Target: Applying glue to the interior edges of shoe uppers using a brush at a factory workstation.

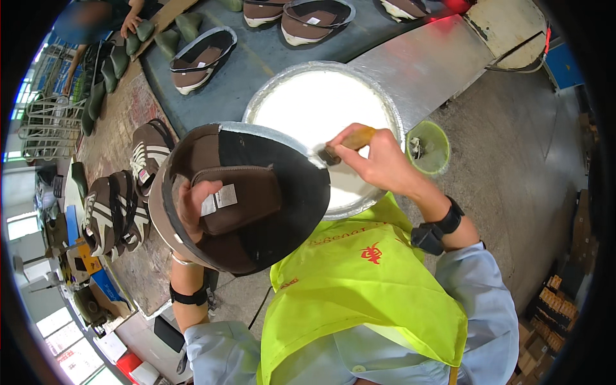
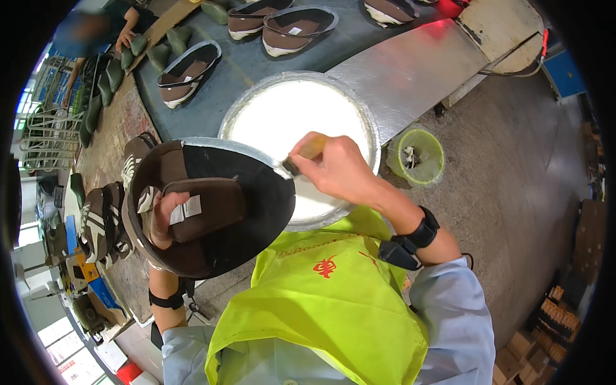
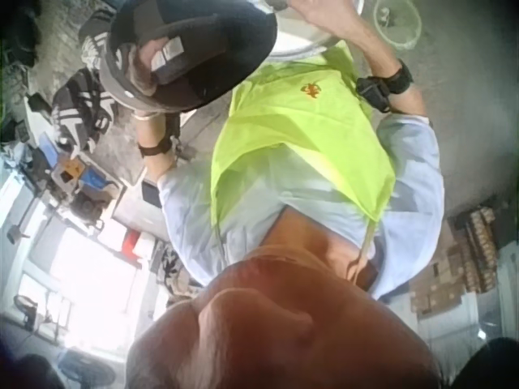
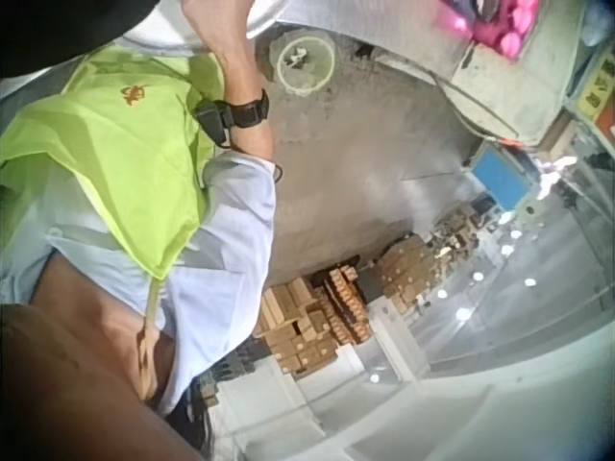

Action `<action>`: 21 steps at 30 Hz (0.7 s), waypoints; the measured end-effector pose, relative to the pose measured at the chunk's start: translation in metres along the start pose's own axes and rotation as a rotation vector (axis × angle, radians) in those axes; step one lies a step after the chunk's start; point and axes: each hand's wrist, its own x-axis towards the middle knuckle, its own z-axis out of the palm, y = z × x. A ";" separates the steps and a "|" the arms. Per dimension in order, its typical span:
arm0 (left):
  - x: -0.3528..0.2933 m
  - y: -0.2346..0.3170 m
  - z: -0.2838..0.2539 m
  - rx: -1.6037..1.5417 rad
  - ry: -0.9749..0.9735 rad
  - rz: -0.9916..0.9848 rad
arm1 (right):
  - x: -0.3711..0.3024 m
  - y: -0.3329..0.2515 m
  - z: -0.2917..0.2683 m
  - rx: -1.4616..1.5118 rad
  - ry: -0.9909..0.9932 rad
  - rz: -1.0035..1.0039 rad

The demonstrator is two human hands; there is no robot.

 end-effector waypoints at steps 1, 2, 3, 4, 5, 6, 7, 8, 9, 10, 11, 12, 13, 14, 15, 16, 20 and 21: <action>-0.007 0.002 -0.002 -0.501 0.092 -0.455 | -0.005 0.002 0.004 0.051 0.038 0.054; 0.007 0.018 -0.003 -1.011 0.179 -0.905 | -0.008 0.005 0.009 0.052 0.039 0.053; 0.019 0.044 -0.006 -0.782 0.186 -0.857 | -0.011 0.008 0.014 0.094 0.055 0.099; 0.017 0.048 -0.003 -0.782 0.179 -0.853 | -0.013 0.007 0.018 0.136 0.076 0.147; 0.009 0.051 -0.001 -0.638 0.209 -0.677 | -0.014 0.004 0.021 0.154 0.090 0.187; 0.002 0.052 0.001 -0.496 0.238 -0.500 | -0.014 0.002 0.023 0.155 0.098 0.189; -0.007 0.050 0.004 -0.382 0.254 -0.397 | -0.013 0.001 0.025 0.177 0.091 0.220; -0.013 0.048 0.008 -0.381 0.249 -0.395 | -0.011 0.001 0.026 0.201 0.086 0.254; -0.019 0.047 0.013 -0.229 0.284 -0.371 | -0.007 0.002 0.025 0.178 0.105 0.249; -0.020 0.047 0.017 -0.083 0.318 -0.343 | -0.002 0.000 0.025 0.176 0.113 0.252; -0.010 0.059 0.019 -0.087 0.317 -0.340 | 0.003 -0.003 0.025 0.260 0.209 0.214; 0.005 0.079 0.019 -0.451 0.421 -0.658 | 0.008 -0.006 0.025 0.344 0.304 0.175; 0.013 0.091 0.017 -0.817 0.518 -0.972 | 0.013 -0.009 0.026 0.379 0.346 0.125; 0.009 0.089 0.020 -0.815 0.520 -0.971 | 0.015 -0.008 0.028 0.381 0.345 0.122; 0.002 0.084 0.025 -0.672 0.520 -0.872 | 0.016 -0.006 0.031 0.466 0.374 0.154; -0.002 0.081 0.027 -0.529 0.519 -0.769 | 0.018 -0.003 0.034 0.552 0.403 0.182; -0.028 0.055 0.042 0.341 0.374 -0.312 | -0.003 0.007 0.043 0.798 0.319 0.523; -0.028 0.055 0.046 0.437 0.405 -0.251 | -0.008 0.005 0.045 0.855 0.296 0.612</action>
